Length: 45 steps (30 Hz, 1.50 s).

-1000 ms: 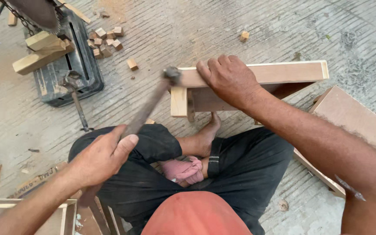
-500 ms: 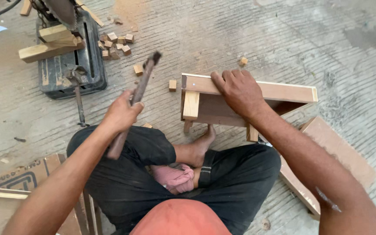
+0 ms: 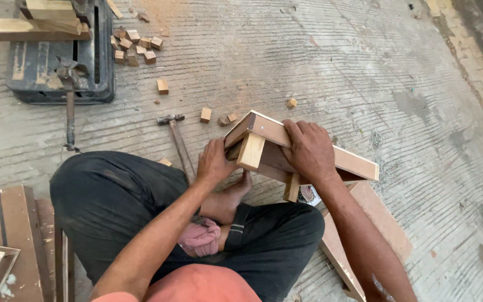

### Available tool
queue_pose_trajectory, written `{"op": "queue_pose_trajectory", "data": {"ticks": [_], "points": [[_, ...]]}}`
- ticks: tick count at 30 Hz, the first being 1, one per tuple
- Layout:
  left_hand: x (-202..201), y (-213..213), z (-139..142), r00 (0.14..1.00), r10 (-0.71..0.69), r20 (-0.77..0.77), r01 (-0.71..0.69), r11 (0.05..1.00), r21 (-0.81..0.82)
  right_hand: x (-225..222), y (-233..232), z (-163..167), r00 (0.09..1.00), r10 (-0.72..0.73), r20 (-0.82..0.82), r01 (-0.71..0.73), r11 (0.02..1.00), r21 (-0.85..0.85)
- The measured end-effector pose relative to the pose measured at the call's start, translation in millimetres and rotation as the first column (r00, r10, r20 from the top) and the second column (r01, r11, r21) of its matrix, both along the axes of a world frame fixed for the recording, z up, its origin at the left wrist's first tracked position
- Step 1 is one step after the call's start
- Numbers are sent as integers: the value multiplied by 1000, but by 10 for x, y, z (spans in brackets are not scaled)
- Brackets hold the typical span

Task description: The person assembles a small wooden stool by attaching legs to a square wooden top using a hammer and nails. They position the legs, hammer nails into the wood, and adjust the pieces to ensure stability.

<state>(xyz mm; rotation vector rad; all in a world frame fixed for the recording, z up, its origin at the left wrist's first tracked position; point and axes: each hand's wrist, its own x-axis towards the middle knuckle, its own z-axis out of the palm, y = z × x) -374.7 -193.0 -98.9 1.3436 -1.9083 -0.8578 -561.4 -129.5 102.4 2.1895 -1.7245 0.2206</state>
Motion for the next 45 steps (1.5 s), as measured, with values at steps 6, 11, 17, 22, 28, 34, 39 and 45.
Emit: {"op": "queue_pose_trajectory", "data": {"ticks": [6, 11, 17, 22, 28, 34, 39, 45], "points": [[-167, -103, -48, 997, -20, -73, 16, 998, -58, -155, -74, -171, 986, -142, 93, 142, 990, 1], [-218, -117, -61, 999, -51, -12, 48, 983, -176, -344, -141, -424, 935, -268, 233, 274, 962, 6], [-240, -21, 29, 996, 51, -74, -63, 984, -165, -433, -134, -625, 888, -331, 319, 356, 934, -23], [-366, 52, 31, 973, 123, -197, -132, 991, -31, -376, -103, -633, 859, -350, 375, 375, 927, 6], [-557, -119, -5, 987, -87, -135, 56, 975, -215, -225, -110, -445, 863, -317, 394, 324, 945, 51], [-596, -242, 195, 950, -167, -265, 127, 979, -161, -224, -179, -416, 889, -295, 351, 334, 941, -52], [-512, -210, 317, 946, -171, -274, 151, 984, -94, -509, -255, -465, 879, -317, 356, 392, 906, -162], [-200, -157, 203, 952, -86, -295, 92, 996, 6, -847, -244, -541, 810, -384, 443, 518, 823, -234]]}}
